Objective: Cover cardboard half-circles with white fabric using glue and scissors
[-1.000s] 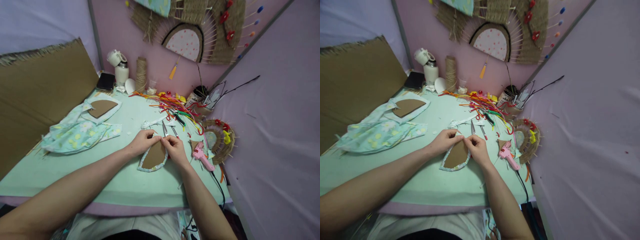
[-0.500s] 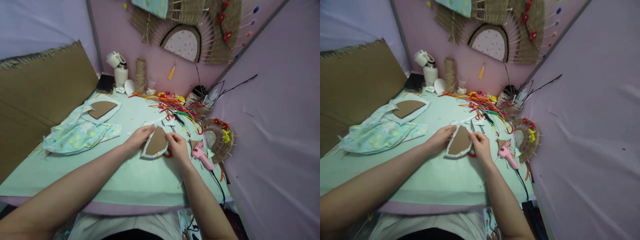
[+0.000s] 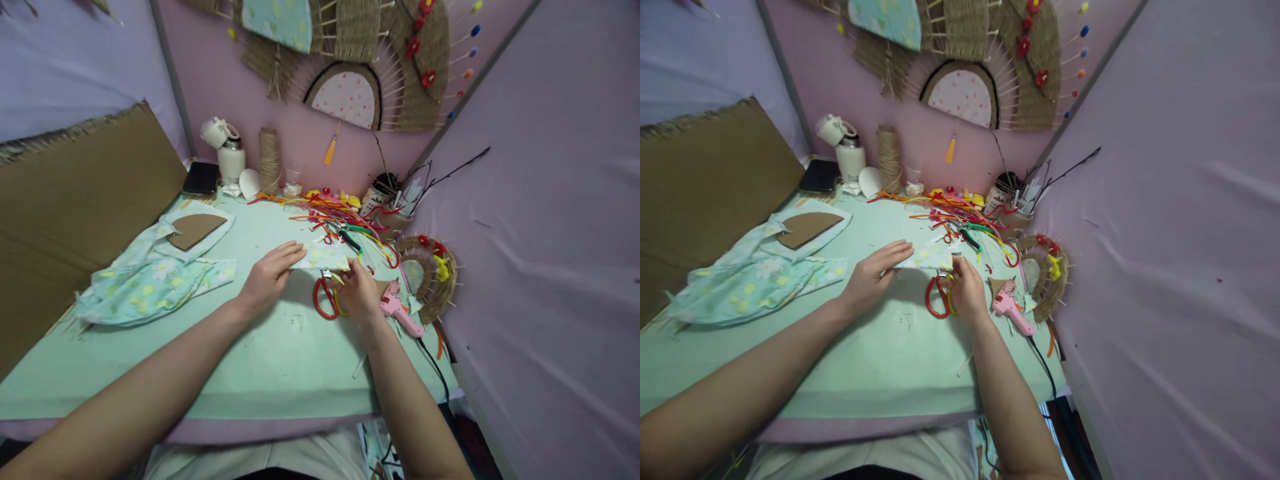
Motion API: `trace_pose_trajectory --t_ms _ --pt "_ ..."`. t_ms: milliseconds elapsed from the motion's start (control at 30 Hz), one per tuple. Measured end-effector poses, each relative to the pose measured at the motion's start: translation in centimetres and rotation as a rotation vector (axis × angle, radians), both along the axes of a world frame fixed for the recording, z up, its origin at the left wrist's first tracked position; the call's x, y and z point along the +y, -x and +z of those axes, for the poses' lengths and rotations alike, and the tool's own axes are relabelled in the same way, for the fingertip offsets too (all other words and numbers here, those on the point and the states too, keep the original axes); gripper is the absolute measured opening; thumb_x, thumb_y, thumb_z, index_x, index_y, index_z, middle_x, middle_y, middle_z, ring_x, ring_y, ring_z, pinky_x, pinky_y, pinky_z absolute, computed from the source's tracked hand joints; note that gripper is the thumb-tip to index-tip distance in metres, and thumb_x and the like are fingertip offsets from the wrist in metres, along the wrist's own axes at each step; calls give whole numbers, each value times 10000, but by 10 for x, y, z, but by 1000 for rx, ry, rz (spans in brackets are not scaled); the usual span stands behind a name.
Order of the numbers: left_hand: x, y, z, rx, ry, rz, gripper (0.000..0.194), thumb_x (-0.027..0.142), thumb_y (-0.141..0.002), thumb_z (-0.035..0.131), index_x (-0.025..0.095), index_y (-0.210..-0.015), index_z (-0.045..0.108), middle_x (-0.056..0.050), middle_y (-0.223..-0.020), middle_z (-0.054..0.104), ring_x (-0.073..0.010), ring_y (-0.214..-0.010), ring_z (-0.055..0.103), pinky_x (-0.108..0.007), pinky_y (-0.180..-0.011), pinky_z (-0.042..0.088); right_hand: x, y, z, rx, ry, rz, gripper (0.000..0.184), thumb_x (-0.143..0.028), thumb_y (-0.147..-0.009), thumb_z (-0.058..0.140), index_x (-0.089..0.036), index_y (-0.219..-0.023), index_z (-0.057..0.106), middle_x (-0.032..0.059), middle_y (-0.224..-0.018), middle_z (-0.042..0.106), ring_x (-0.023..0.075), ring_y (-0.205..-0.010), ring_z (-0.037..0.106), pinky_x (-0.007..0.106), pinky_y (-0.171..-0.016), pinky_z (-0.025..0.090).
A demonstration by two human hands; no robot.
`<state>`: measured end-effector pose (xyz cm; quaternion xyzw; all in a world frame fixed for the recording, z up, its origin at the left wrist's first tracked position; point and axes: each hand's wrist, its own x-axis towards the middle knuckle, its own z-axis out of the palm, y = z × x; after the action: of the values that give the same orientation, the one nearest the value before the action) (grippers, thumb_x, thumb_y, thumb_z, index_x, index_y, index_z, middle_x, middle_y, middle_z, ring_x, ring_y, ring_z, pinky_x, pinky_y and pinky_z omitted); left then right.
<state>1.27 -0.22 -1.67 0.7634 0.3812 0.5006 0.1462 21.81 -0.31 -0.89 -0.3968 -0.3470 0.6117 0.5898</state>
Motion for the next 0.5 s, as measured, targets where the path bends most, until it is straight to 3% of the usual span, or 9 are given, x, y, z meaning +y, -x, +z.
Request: trace_pose_trajectory --t_ms 167,333,433,500 --pt "2 1 -2 88 -89 23 413 96 -884 381 217 -1190 630 -79 -1282 614 -204 -1315 435 -460 -1078 370 1 -2 4 -53 86 61 488 -674 -663 643 -188 -678 603 8 -581 593 126 -496 531 224 -400 379" --pt "-3 -2 3 95 0 -15 432 112 -878 384 244 -1227 601 -65 -1371 540 -204 -1376 339 -474 -1123 288 -3 -2 3 -148 65 27 363 -468 -586 793 -187 -672 581 -31 -559 535 103 -485 490 216 -422 362" --pt "-3 -2 6 -92 118 0 565 123 -788 503 249 -1338 495 -54 -1524 333 -238 -1422 231 -477 -1148 220 -1 -6 1 -189 20 -57 334 -455 -619 767 -197 -688 565 -43 -595 514 99 -527 481 211 -458 385" --pt "0 -1 9 -376 315 -5 649 166 -756 563 227 -1386 421 -98 -1532 305 -257 -1398 291 -459 -1126 275 1 -9 -1 -207 -4 -114 330 -466 -640 745 -205 -718 560 -35 -644 528 108 -574 496 213 -485 408"
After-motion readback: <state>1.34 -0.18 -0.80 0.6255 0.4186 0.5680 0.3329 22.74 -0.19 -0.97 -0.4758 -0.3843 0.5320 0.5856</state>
